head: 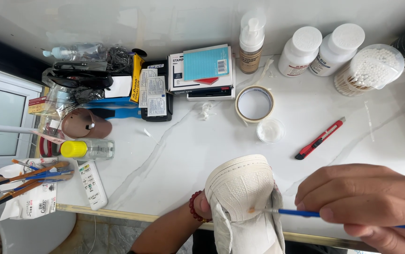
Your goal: The recorder uses a small paintbrush to apply white paint to the surface and seams of a sneaker.
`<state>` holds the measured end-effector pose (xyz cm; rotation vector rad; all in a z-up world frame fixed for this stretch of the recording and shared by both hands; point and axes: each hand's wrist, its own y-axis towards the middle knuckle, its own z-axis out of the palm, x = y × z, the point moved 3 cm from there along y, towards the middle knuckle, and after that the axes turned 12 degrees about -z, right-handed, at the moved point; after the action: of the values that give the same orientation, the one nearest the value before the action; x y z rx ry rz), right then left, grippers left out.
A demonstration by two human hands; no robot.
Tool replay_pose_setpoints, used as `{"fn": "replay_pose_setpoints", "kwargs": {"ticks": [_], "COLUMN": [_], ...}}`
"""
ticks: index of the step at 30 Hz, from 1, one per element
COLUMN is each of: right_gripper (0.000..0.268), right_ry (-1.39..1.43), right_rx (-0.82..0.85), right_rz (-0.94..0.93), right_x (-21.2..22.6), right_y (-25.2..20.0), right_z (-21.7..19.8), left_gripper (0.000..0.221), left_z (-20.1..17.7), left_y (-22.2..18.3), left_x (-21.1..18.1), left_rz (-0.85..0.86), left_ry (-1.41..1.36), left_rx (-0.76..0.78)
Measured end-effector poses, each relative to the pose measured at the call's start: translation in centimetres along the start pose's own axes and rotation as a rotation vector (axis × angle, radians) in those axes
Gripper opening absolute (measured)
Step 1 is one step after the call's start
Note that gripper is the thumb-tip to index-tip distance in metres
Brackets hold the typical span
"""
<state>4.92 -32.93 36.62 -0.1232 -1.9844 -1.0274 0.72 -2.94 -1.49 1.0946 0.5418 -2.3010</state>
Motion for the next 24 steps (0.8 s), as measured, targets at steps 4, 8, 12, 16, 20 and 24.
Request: {"fn": "replay_pose_setpoints", "kwargs": {"ticks": [4, 8, 12, 16, 20, 24], "right_gripper": [0.025, 0.028, 0.029, 0.028, 0.022, 0.021], "right_ry": [-0.082, -0.160, -0.097, 0.012, 0.128, 0.208], "right_rx": [-0.102, -0.383, -0.438, -0.413, -0.568, -0.606], "right_rz": [0.015, 0.044, 0.056, 0.041, 0.039, 0.055], "right_x": [-0.6, -2.0, -2.3, -2.7, -3.9, -4.5], "right_y": [-1.6, -5.4, -5.7, -5.5, -4.3, -3.5], "right_z": [0.1, 0.1, -0.5, 0.1, -0.6, -1.8], "left_gripper": [0.129, 0.129, 0.129, 0.130, 0.130, 0.130], "left_z": [0.3, 0.5, 0.9, 1.5, 1.5, 1.7], "left_y": [0.0, 0.0, -0.4, -0.7, -1.0, -1.1], "left_x": [0.6, 0.6, -0.1, 0.0, -0.2, -0.2], "left_rz": [-0.010, -0.019, -0.024, -0.027, -0.035, -0.042], "left_ry": [-0.013, -0.023, -0.032, -0.041, -0.048, -0.053], "left_rx": [0.004, 0.009, 0.016, 0.024, 0.035, 0.045]}}
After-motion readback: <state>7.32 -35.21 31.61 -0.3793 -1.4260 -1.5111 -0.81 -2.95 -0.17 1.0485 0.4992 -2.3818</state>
